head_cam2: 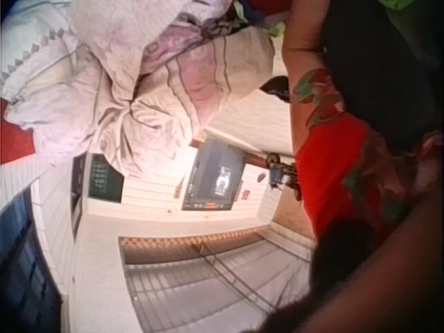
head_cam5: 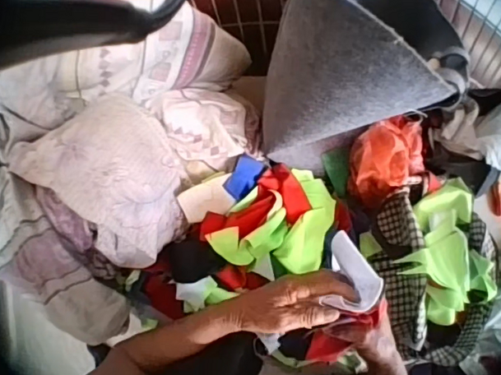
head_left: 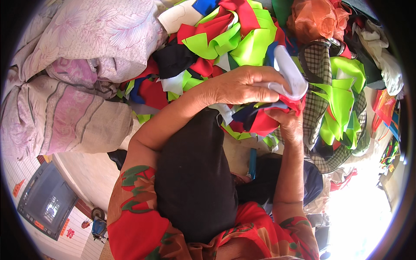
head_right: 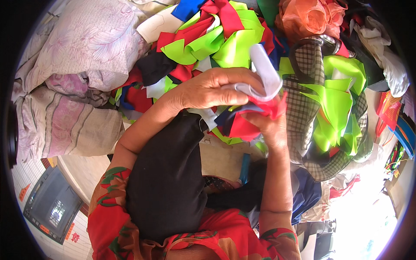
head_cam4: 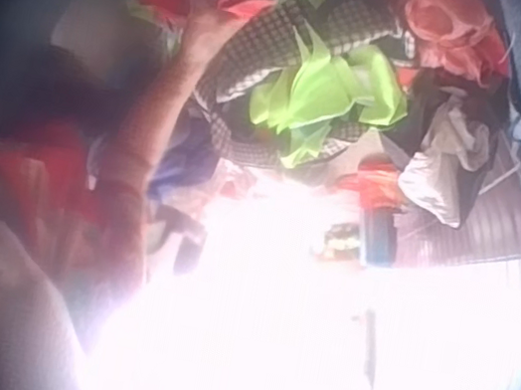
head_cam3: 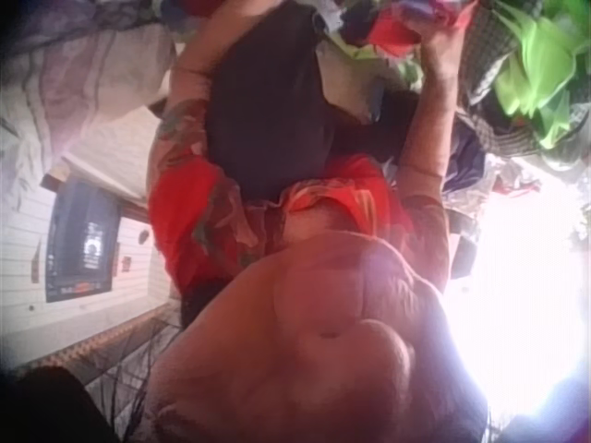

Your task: The person sits on the floor and sorts a large pile of colorful fabric pieces by hand. They pick up individual pieces, separate them by color, and place them into a woven basket or onto a separate pile.

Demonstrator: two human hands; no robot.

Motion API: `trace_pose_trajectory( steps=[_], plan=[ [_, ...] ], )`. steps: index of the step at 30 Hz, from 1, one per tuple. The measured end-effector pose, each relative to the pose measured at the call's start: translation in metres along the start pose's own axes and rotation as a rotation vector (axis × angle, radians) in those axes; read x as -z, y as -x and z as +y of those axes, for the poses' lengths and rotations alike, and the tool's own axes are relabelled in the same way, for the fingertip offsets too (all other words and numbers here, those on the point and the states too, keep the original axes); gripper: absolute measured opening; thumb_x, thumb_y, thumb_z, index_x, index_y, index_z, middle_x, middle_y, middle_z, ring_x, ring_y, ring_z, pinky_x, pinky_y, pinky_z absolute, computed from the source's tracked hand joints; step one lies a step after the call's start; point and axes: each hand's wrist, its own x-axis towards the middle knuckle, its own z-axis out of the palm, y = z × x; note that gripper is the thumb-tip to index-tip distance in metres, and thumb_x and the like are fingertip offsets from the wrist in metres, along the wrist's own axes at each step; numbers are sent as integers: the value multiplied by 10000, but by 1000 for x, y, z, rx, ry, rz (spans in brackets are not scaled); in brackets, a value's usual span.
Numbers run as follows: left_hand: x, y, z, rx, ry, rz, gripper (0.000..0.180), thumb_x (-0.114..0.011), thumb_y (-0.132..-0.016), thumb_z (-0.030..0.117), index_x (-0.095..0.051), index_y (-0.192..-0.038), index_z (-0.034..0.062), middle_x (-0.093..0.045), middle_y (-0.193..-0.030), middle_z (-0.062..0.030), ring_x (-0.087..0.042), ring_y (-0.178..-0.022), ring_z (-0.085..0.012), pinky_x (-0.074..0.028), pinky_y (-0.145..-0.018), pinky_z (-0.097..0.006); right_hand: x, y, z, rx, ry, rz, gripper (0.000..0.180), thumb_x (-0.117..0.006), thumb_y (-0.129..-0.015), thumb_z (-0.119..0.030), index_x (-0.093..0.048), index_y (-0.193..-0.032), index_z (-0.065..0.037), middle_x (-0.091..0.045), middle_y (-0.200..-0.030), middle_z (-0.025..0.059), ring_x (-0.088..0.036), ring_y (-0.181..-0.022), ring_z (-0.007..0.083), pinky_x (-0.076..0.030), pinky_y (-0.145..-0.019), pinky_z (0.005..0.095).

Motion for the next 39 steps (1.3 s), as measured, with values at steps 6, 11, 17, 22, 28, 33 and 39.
trace_pose_trajectory(
  steps=[6,11,17,22,28,33,39],
  plan=[
    [19,5,-5,100,36,335,317,-603,-878,155,-553,-1153,6,-596,-1067,-65,-582,-928,-110,-464,-817,-262,2,-5,8,90,-315,190,471,-673,-635,58,-587,-1090,-24,-634,-979,52,-593,-906,161,-463,-846,299],
    [51,-11,-61,22,-535,829,332,-682,-803,198,-584,-1068,26,-617,-985,-83,-609,-883,-152,-491,-768,-295,18,-6,0,134,-329,305,413,-653,-672,19,-554,-1072,-16,-612,-948,46,-589,-877,174,-457,-830,306],
    [64,-28,-74,354,-1055,738,375,-695,-736,301,-617,-1009,56,-623,-992,-105,-621,-773,-276,-490,-697,-370,17,-5,3,159,-340,294,452,-665,-664,24,-548,-1097,-31,-608,-977,36,-581,-904,164,-445,-855,300],
    [58,-12,-48,104,-294,651,216,-689,-777,183,-646,-886,1,-616,-722,-22,-538,-642,-68,-416,-565,-255,12,-10,9,133,-408,355,466,-679,-701,3,-539,-1144,-22,-609,-1022,54,-582,-951,181,-449,-875,310],
    [18,-1,1,14,-210,470,189,-626,-861,126,-611,-989,-13,-625,-804,-17,-562,-724,-57,-457,-636,-214,10,-16,18,86,-551,375,450,-670,-749,-22,-525,-1174,-16,-595,-1090,80,-577,-1000,206,-460,-903,333],
    [-6,-9,-15,-94,-483,232,278,-583,-876,93,-570,-1140,10,-652,-925,-60,-594,-794,-85,-480,-695,-226,-16,-12,20,84,-605,206,579,-708,-791,-178,-433,-1283,-48,-556,-1178,68,-543,-1069,194,-427,-946,342],
    [-8,-2,-3,68,-310,147,407,-569,-844,27,-495,-1244,6,-633,-1032,-85,-594,-926,-124,-460,-818,-257,-16,-3,22,128,-484,72,717,-810,-678,-134,-418,-1273,-56,-563,-1152,74,-553,-1044,173,-462,-910,343]
  ],
)
